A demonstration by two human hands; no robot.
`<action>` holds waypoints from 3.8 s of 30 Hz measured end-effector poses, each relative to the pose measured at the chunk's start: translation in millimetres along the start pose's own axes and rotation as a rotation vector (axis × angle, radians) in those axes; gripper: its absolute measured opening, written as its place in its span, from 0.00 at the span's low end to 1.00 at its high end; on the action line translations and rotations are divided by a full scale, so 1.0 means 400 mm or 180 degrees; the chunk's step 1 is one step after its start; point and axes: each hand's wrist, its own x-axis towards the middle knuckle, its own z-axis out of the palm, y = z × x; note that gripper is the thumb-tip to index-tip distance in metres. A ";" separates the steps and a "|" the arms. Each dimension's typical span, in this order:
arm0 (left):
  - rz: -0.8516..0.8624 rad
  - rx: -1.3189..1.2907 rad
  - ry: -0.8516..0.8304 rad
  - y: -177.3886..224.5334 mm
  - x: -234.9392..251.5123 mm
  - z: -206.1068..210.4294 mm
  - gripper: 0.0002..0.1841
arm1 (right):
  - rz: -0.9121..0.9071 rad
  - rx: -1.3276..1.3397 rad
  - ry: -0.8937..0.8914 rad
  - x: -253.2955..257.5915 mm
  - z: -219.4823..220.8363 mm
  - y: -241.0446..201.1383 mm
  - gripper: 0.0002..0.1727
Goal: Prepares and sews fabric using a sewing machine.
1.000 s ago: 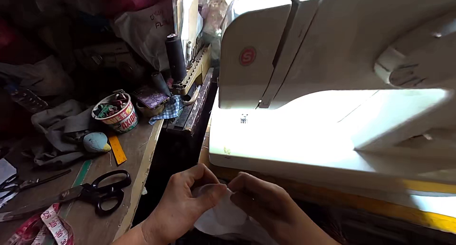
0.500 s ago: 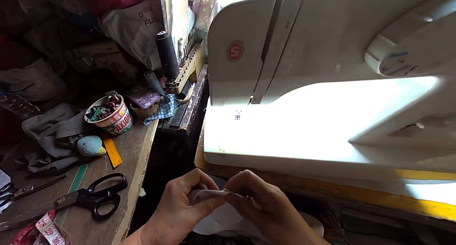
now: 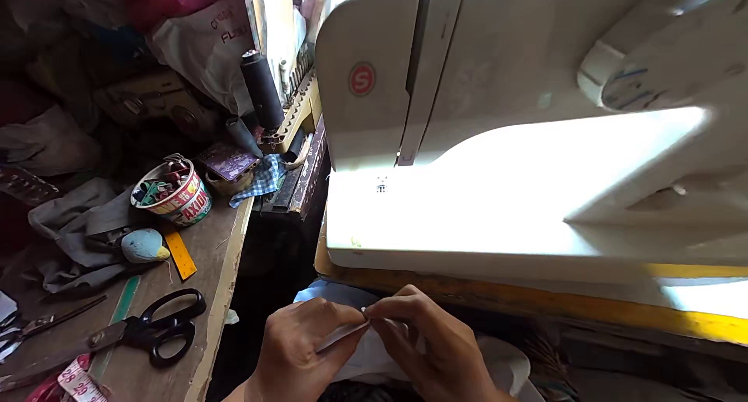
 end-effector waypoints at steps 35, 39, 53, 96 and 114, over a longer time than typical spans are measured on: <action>-0.3101 -0.2140 -0.1569 0.045 0.062 -0.067 0.05 | 0.0986 0.1403 -0.0956 -0.013 -0.032 0.012 0.13; -0.3052 -0.1965 -0.1481 0.041 0.054 -0.060 0.04 | 0.1261 0.1516 -0.1130 -0.024 -0.037 0.020 0.17; -0.2877 -0.1628 -0.1498 0.018 0.044 -0.059 0.03 | 0.1704 0.1796 -0.1456 -0.024 -0.042 0.018 0.07; -0.1714 0.0768 -0.1172 -0.062 0.379 0.046 0.11 | -0.0947 -0.3063 -0.0387 0.212 -0.270 0.092 0.16; -0.1651 0.0769 -0.0999 -0.072 0.384 0.045 0.12 | -0.1488 -0.2667 -0.1026 0.248 -0.207 0.134 0.16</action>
